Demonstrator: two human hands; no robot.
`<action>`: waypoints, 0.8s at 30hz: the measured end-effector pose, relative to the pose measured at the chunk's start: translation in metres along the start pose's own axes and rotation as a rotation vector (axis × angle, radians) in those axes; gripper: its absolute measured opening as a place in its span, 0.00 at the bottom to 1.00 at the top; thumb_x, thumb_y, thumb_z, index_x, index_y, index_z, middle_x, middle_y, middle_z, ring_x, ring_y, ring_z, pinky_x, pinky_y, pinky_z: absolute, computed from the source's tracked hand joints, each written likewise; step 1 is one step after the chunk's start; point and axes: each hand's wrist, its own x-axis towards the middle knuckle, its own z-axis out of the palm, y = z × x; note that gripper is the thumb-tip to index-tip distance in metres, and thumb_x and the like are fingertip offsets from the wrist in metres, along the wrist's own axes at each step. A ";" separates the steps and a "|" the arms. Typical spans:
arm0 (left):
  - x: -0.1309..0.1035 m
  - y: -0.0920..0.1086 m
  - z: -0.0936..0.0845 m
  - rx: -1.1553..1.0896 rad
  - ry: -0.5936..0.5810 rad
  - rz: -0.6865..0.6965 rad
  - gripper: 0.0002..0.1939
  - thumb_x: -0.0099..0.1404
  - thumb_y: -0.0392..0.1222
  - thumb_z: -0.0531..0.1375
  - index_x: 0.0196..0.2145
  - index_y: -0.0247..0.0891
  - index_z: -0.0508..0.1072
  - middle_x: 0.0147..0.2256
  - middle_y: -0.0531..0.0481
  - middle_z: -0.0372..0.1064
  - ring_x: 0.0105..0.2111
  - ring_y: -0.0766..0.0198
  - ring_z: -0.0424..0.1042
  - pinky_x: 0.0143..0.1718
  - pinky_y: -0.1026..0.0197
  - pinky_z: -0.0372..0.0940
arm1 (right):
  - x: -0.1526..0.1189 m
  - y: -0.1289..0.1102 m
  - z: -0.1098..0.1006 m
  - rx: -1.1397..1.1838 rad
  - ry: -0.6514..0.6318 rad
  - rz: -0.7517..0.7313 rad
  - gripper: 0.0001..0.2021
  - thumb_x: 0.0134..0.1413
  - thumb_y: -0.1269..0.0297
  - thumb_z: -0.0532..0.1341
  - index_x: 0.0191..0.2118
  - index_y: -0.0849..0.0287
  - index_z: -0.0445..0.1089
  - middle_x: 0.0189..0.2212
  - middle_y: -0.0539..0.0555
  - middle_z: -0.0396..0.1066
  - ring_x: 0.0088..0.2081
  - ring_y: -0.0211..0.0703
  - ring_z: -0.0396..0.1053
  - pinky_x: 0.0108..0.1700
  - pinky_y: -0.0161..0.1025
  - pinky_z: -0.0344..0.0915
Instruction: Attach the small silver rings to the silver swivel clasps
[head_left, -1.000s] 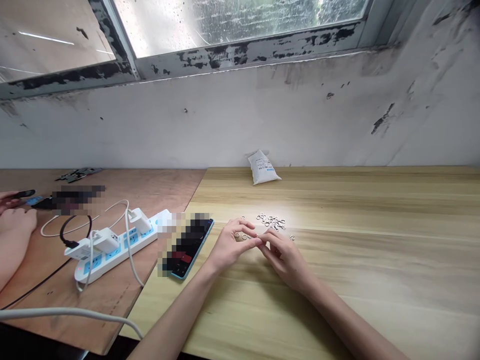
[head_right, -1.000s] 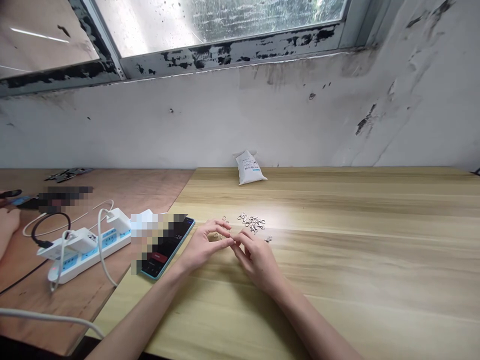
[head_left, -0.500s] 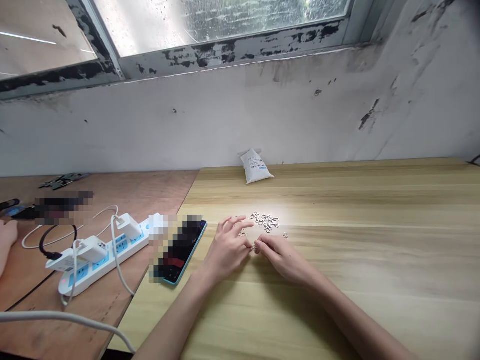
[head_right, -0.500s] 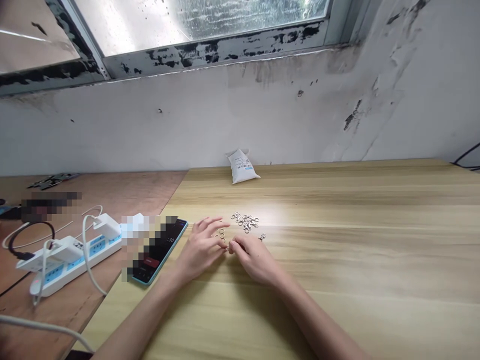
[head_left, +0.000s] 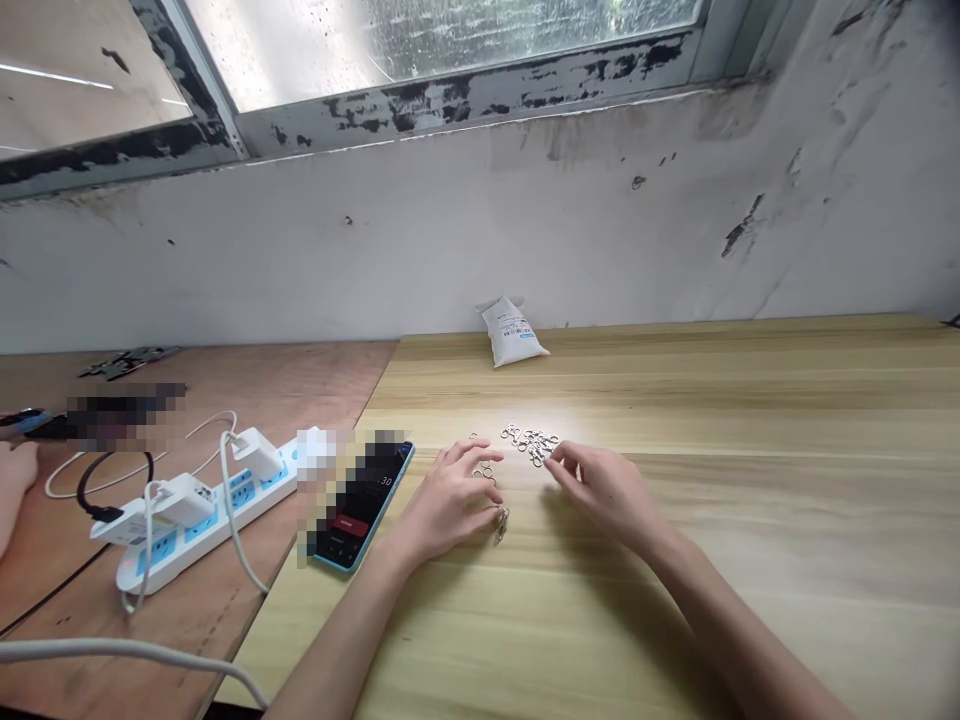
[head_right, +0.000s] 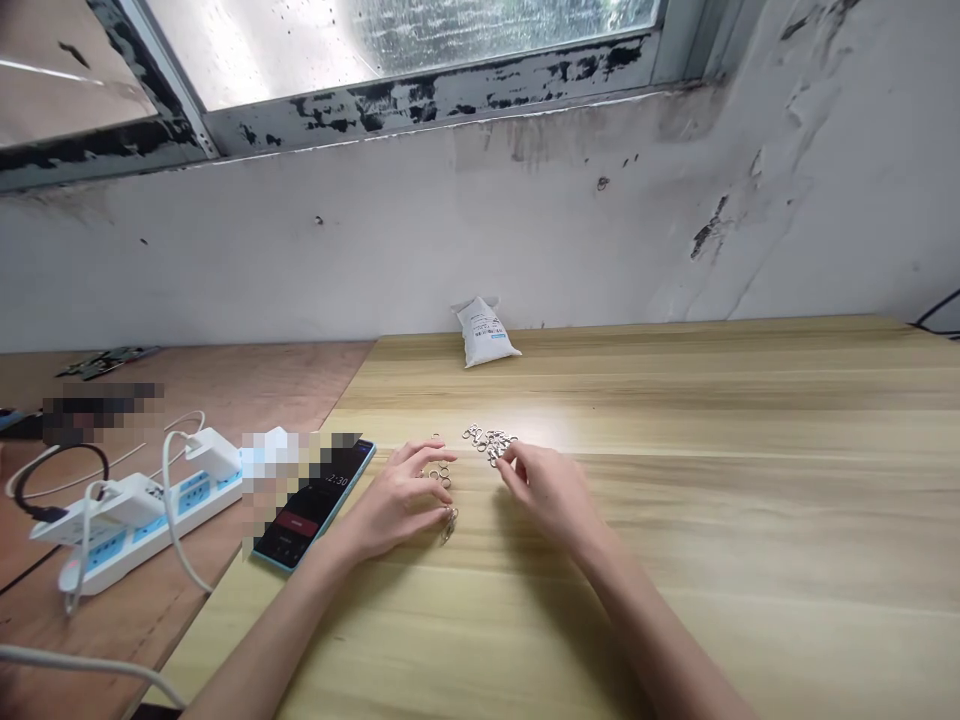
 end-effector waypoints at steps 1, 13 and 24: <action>-0.001 -0.001 -0.002 -0.020 -0.013 0.005 0.03 0.62 0.39 0.63 0.32 0.44 0.78 0.54 0.49 0.67 0.61 0.52 0.57 0.59 0.43 0.56 | 0.002 0.006 -0.003 -0.041 0.026 0.011 0.10 0.58 0.61 0.54 0.32 0.55 0.71 0.25 0.50 0.72 0.24 0.39 0.65 0.26 0.35 0.52; 0.001 -0.012 0.007 0.193 0.058 -0.043 0.06 0.65 0.38 0.59 0.38 0.44 0.77 0.50 0.46 0.68 0.57 0.52 0.61 0.53 0.47 0.59 | 0.003 0.029 -0.013 -0.088 -0.170 -0.118 0.09 0.56 0.64 0.56 0.33 0.52 0.75 0.31 0.52 0.73 0.27 0.40 0.67 0.28 0.36 0.55; 0.002 -0.016 0.016 0.088 0.111 -0.036 0.06 0.65 0.37 0.59 0.34 0.43 0.76 0.47 0.47 0.70 0.53 0.54 0.64 0.52 0.50 0.62 | 0.000 0.013 -0.007 0.058 -0.178 -0.166 0.10 0.60 0.61 0.55 0.34 0.54 0.73 0.24 0.50 0.72 0.25 0.39 0.65 0.28 0.35 0.54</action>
